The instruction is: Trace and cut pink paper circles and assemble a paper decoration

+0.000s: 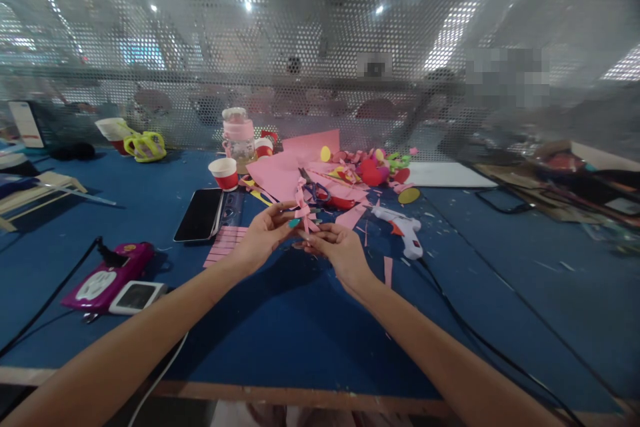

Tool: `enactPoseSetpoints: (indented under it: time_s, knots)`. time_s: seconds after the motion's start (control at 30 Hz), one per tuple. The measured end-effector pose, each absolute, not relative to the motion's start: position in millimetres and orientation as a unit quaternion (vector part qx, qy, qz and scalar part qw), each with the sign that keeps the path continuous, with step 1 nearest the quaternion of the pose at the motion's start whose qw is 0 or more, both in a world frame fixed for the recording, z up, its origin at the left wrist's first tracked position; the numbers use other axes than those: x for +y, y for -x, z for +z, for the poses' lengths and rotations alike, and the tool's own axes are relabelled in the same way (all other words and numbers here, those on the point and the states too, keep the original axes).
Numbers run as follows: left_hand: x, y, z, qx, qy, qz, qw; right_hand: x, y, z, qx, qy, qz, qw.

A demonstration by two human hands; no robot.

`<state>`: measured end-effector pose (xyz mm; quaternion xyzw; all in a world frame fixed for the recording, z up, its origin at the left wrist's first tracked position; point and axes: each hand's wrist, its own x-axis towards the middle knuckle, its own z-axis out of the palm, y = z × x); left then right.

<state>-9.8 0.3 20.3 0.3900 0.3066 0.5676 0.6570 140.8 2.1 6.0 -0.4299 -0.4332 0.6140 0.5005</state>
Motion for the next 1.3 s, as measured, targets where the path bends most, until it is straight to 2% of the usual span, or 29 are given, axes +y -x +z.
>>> enactPoseSetpoints:
  time_s: [0.5, 0.7, 1.07, 1.3]
  knots:
    - [-3, 6, 27, 0.315, -0.348, 0.583, 0.663, 2, -142, 10, -0.420, 0.439, 0.583, 0.539]
    - [4, 8, 14, 0.361, -0.360, 0.527, 0.680, -1, -139, 8, -0.452, 0.426, 0.583, 0.524]
    - [3, 5, 10, 0.367, -0.349, 0.526, 0.684, -6, -134, 10, -0.474, 0.427, 0.581, 0.504]
    - [6, 9, 8, 0.394, -0.351, 0.560, 0.639, -10, -140, 14, -0.527, 0.443, 0.586, 0.427]
